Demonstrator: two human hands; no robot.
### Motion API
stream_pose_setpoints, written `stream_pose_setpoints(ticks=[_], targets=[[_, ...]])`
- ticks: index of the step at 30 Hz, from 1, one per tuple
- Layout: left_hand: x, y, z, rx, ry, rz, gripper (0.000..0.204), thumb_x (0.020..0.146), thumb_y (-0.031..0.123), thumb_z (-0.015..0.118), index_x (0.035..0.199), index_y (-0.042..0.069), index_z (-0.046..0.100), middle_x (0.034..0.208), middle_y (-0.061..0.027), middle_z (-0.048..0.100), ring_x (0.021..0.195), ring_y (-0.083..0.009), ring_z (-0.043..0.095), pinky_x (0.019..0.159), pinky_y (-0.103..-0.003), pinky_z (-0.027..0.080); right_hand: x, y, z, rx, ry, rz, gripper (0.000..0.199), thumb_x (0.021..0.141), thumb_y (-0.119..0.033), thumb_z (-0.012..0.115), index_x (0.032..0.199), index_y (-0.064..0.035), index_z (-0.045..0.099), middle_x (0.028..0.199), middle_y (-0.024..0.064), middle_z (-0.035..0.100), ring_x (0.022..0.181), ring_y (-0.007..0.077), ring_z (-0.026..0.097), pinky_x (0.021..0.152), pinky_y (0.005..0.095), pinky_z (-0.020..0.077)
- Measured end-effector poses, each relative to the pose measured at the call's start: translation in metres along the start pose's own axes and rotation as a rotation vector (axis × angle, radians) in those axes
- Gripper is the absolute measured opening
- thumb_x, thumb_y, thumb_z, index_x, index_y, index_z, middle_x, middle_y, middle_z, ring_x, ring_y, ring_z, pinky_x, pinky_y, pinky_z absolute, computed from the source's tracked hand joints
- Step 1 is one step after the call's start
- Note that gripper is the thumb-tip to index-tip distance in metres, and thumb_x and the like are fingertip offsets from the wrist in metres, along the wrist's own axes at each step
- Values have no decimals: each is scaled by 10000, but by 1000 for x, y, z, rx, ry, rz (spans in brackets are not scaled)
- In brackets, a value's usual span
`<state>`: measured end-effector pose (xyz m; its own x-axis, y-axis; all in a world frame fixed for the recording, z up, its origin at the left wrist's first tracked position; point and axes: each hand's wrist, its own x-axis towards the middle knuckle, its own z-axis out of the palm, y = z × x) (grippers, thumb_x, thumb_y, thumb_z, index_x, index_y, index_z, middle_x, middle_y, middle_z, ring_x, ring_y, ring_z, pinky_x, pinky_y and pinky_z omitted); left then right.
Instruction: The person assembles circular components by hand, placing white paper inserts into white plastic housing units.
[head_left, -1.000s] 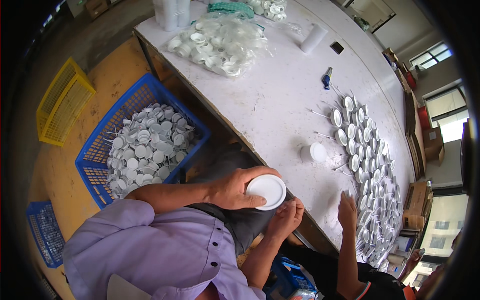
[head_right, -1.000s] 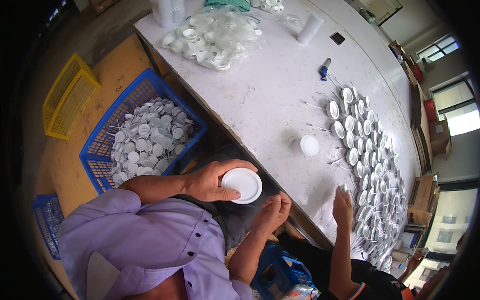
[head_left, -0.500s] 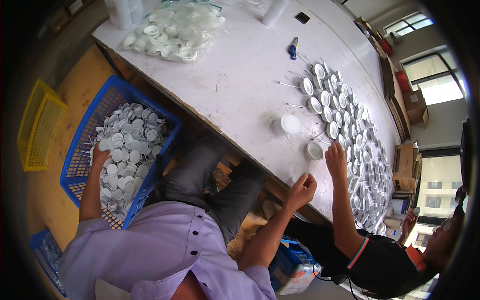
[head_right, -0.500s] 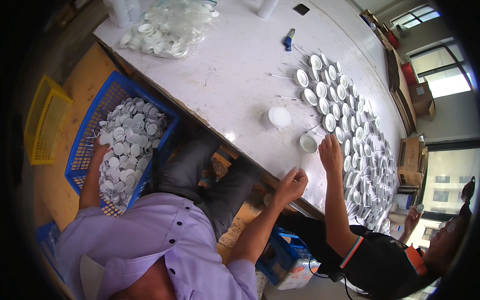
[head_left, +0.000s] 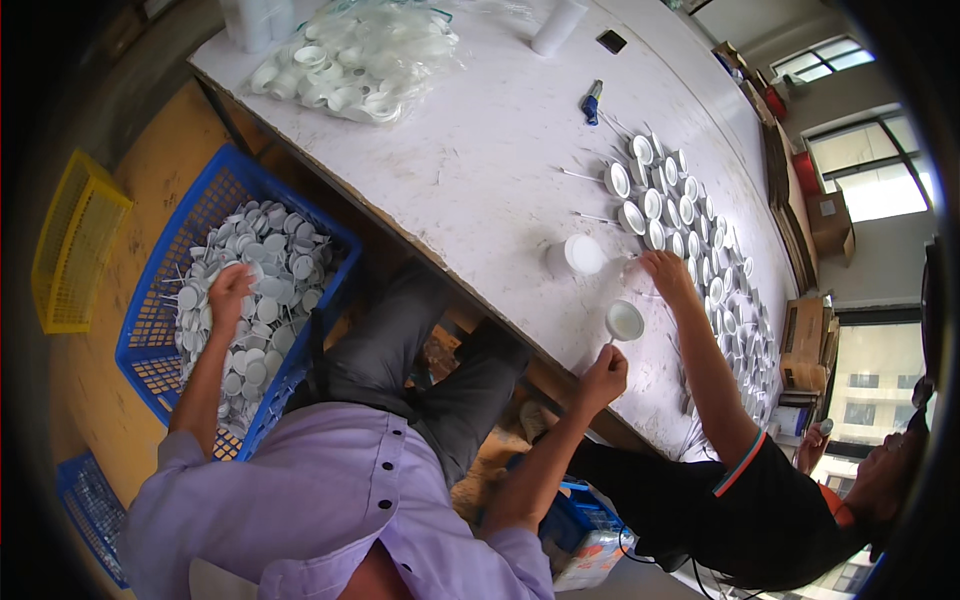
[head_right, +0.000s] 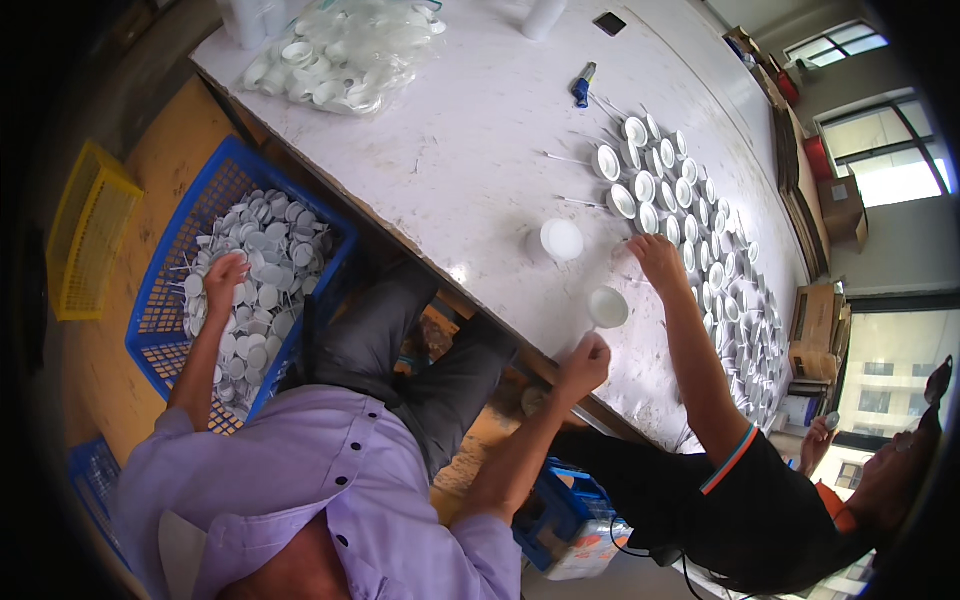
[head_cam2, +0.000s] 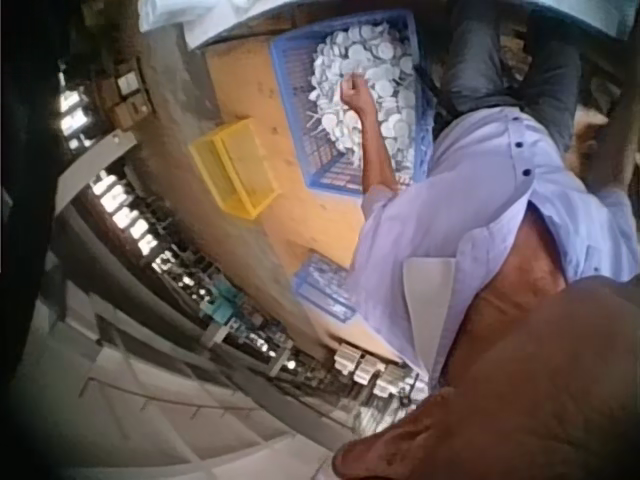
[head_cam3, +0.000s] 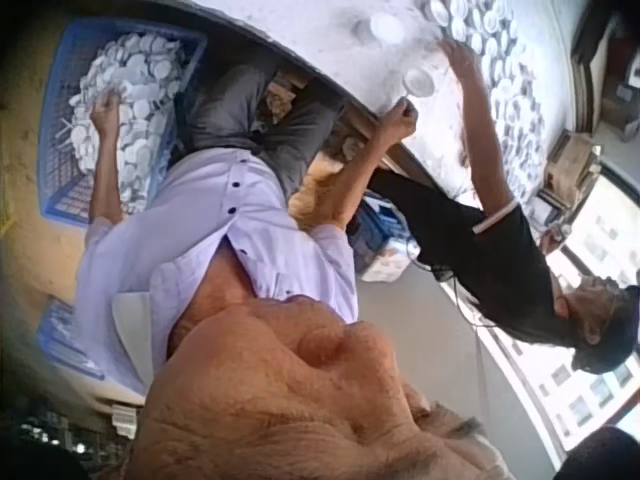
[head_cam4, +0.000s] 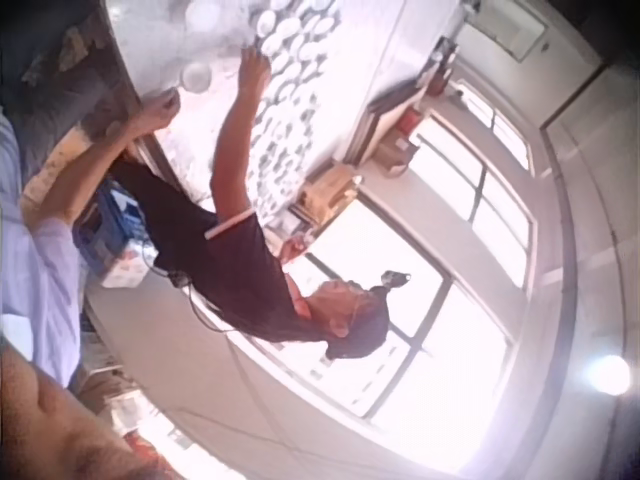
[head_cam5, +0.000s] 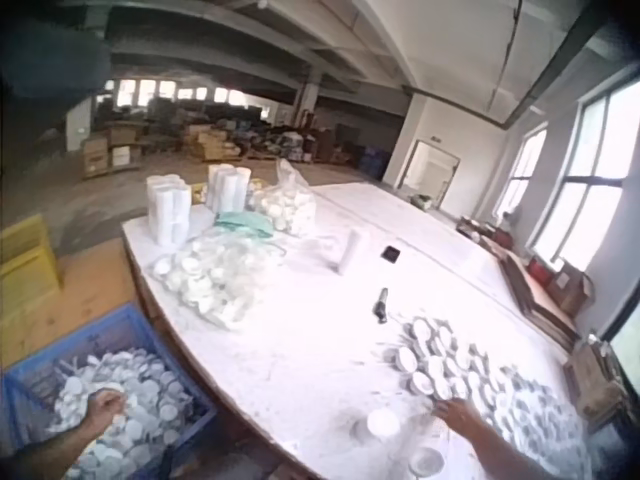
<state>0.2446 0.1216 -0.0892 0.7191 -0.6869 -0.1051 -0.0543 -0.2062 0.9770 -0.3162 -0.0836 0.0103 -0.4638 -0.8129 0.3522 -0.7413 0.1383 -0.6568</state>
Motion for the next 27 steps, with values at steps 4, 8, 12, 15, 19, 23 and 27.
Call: stream_pose_setpoints(ticks=[4,8,12,15,19,23,27], targets=[[-63,139,158,-390,-772,63,434,785,37,645,1175,-24,466,1206,-158,520,1077,-234,547,807,-305,495,-63,-63,1,653,-220,232,138,850,-138,593,808,-7,603,682,-32,535,610,35,427,547,187,354],[-99,181,254,-349,-978,168,820,681,107,762,1327,-8,271,1299,-166,426,1161,-266,474,878,-319,456,-108,-116,3,936,-530,225,62,850,-84,606,820,-31,594,753,-25,556,656,26,448,613,159,359],[-99,199,271,-163,-860,349,797,619,189,808,1267,36,369,1171,-140,533,1073,-203,535,865,-316,454,-118,-128,2,938,-643,162,90,851,-103,617,811,-30,582,776,-21,567,717,39,475,674,169,379],[-95,195,263,-127,-799,355,772,605,177,809,1244,37,400,1115,-143,568,1051,-211,555,864,-330,457,-92,-120,0,833,-795,147,59,833,-34,601,878,5,591,832,-8,571,763,55,502,722,189,404],[-92,193,250,-49,-773,299,772,578,129,816,1230,37,414,1127,-116,557,1057,-205,543,911,-326,430,-6,-92,33,563,-282,225,265,801,-215,634,906,25,587,732,56,561,569,112,499,508,237,407],[-97,190,240,10,-831,267,778,570,131,818,1226,22,417,1110,-124,572,1044,-208,555,905,-327,435,40,-104,57,548,-278,351,288,802,-268,650,829,1,553,664,43,524,518,102,476,450,223,388],[-102,180,235,18,-857,264,769,568,137,819,1217,20,425,1097,-123,583,1034,-199,561,898,-324,439,57,-93,71,649,-384,464,280,801,-281,667,779,-47,513,640,4,462,474,68,421,392,189,320]])
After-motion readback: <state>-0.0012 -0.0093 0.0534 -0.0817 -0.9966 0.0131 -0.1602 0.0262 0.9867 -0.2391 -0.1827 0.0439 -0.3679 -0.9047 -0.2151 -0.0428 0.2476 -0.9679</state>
